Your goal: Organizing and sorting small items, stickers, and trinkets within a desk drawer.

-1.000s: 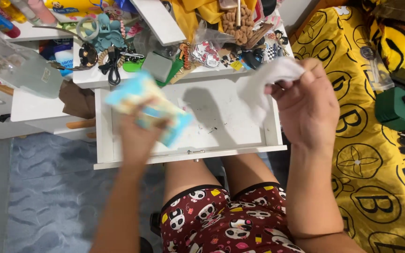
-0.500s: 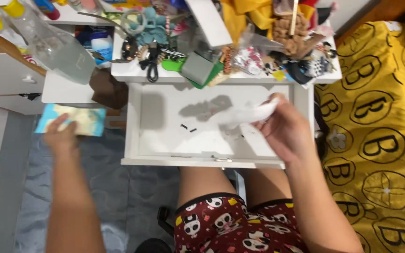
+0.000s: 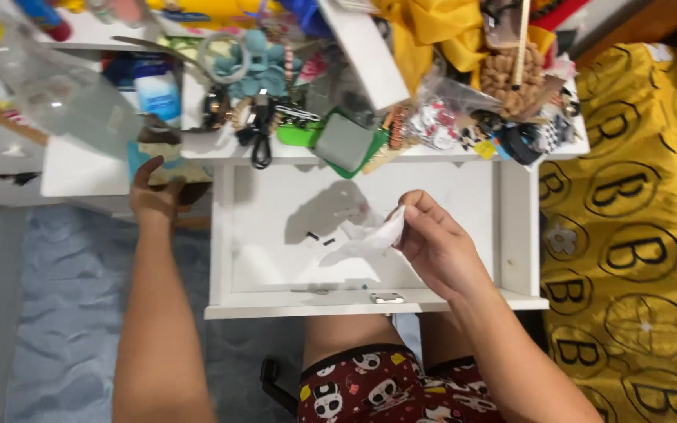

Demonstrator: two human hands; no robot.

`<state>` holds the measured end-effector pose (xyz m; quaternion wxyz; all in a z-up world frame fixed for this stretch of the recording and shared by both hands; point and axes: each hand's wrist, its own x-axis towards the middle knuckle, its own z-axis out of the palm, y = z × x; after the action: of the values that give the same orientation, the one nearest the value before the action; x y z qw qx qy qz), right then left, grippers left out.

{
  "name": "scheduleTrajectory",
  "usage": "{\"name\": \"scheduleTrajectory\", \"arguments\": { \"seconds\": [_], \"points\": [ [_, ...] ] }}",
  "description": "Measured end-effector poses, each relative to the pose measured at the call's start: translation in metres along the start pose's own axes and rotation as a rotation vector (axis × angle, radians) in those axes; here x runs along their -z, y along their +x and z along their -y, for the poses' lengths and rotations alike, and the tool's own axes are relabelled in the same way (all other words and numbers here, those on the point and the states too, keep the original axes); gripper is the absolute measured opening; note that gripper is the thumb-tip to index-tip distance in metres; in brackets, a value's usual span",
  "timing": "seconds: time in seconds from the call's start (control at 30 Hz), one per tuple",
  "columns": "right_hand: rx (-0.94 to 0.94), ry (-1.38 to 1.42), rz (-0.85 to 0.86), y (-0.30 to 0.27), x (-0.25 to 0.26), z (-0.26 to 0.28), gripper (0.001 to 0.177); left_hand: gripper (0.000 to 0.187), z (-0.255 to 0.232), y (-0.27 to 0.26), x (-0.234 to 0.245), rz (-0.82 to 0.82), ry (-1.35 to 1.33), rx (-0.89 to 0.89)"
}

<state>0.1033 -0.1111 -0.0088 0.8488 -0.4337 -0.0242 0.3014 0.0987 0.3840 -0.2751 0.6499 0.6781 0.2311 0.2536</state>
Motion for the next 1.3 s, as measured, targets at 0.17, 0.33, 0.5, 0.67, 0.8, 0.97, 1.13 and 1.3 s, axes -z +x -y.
{"name": "scheduleTrajectory", "arguments": {
  "seconds": [0.17, 0.33, 0.5, 0.67, 0.8, 0.97, 1.13, 1.3],
  "points": [
    [0.094, -0.105, -0.086, 0.001, 0.032, 0.013, 0.008, 0.06, -0.051, -0.022, -0.003, -0.031, 0.767, 0.057],
    [0.201, -0.163, -0.146, 0.015, 0.084, 0.004, 0.007, 0.05, -0.113, -0.06, -0.017, -0.254, 0.748, -0.169],
    [0.541, -1.351, -0.093, 0.055, 0.111, -0.011, 0.042, 0.034, -0.245, -0.169, -0.103, -0.092, 0.273, -0.318],
    [0.692, -1.88, -0.028, 0.06, 0.113, -0.034, 0.044, 0.032, -0.308, -0.257, -0.164, 0.185, 0.206, -0.239],
    [0.564, -1.813, 0.086, 0.054, 0.133, -0.039, 0.035, 0.073, -0.307, -0.311, -0.191, 0.732, 0.817, -0.424],
    [0.614, -1.803, -0.54, 0.055, 0.166, 0.004, 0.029, 0.079, -0.27, -0.336, -0.195, 0.89, 1.032, -0.362],
    [0.433, -1.603, -0.725, 0.11, 0.184, -0.04, 0.022, 0.069, -0.287, -0.332, -0.2, 1.067, 1.175, -0.256],
    [0.661, -1.854, -0.397, 0.068, 0.083, -0.068, 0.008, 0.075, -0.294, -0.327, -0.202, 0.955, 0.95, -0.234]
  ]
}}
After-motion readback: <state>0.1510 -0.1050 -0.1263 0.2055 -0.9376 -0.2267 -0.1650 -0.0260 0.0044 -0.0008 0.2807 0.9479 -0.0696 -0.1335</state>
